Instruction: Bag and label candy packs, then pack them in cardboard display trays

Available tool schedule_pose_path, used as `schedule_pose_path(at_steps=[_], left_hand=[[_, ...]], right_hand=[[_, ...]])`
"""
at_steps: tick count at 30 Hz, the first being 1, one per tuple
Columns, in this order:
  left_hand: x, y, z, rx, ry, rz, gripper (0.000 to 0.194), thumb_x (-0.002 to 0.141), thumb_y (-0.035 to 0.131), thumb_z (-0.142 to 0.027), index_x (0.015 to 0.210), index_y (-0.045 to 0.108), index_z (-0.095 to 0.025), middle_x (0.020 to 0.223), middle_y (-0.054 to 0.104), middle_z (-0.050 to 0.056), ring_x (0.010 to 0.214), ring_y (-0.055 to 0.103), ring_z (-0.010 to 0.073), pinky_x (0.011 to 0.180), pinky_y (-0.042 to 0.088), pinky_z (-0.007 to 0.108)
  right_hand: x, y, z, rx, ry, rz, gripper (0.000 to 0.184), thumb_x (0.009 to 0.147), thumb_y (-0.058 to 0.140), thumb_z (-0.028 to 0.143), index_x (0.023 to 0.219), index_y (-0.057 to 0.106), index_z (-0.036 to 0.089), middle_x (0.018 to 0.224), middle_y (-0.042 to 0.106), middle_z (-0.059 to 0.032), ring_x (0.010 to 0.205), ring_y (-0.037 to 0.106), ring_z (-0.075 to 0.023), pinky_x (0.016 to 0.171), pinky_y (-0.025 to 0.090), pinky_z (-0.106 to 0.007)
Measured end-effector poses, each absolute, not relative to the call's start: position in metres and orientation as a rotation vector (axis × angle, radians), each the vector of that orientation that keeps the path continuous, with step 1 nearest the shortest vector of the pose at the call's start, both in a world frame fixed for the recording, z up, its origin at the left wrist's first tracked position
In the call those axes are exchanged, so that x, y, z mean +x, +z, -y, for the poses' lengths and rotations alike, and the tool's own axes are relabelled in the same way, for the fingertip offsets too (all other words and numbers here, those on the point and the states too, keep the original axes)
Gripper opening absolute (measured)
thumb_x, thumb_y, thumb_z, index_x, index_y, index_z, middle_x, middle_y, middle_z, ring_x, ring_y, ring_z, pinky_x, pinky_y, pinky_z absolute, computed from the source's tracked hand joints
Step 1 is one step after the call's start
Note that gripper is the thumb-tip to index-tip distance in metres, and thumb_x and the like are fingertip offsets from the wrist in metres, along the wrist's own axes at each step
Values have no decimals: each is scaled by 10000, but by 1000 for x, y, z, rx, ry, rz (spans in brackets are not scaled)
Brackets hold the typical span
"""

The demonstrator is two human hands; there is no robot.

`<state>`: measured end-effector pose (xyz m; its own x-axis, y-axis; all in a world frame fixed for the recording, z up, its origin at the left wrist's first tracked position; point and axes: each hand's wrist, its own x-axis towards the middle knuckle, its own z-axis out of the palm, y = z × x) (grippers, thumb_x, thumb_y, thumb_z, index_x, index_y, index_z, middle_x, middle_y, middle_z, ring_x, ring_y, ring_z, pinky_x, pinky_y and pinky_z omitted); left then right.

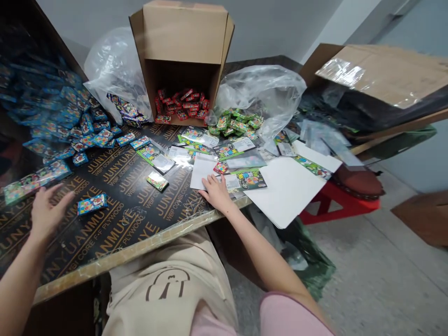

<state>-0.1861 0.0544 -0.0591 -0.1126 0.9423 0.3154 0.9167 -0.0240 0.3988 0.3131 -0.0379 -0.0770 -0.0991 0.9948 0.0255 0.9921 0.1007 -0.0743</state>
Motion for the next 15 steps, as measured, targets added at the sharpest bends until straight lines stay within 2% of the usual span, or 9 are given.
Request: schedule_pose_path(at_steps=[3,5,9,11,13,15], left_hand=[[-144,-45,-20,2001,866,-2014,512,788,560,-576,1115,648,-191,1472,437,145,1371,385,351,1116,319,504],[-120,-40,-2,1988,861,-1959,448,791,579,-542,1090,660,-219,1483,429,114,1366,397,340,1113,327,499],[-90,-40,24,1996,875,-1835,416,808,575,-512,1090,664,-220,1452,458,133,1354,416,333,1117,319,503],[-84,-41,32,2006,886,-1755,406,799,584,-513,1071,672,-224,1430,482,131,1349,424,326,1124,311,504],[-81,-41,39,1985,881,-1710,397,788,600,-511,1053,680,-227,1427,487,124,1352,420,320,1128,305,502],[-79,-37,45,1909,892,-1694,400,785,614,-510,1061,680,-228,1429,488,117,1356,416,310,1137,290,493]], right_hand=[[323,-67,23,-2051,-51,2193,465,934,438,386,1324,534,153,1478,408,-195,1378,350,-327,1097,226,-545],[340,-56,3,-2124,-173,2106,473,910,452,275,1363,491,144,1519,339,-195,1413,280,-332,1091,223,-550],[390,-41,-37,-2416,-302,1900,529,834,430,62,1357,484,120,1548,244,-236,1425,223,-381,1045,229,-612],[414,-38,-50,-2472,-277,1867,473,828,414,25,1267,564,113,1490,359,-247,1385,309,-371,1032,247,-601],[429,-33,-57,-2443,-253,1888,393,832,401,13,1124,648,108,1301,575,-228,1258,476,-314,1038,270,-541],[428,-24,-57,-2394,-282,1888,380,860,363,29,1082,662,102,1103,680,-193,1089,586,-260,1028,301,-474]])
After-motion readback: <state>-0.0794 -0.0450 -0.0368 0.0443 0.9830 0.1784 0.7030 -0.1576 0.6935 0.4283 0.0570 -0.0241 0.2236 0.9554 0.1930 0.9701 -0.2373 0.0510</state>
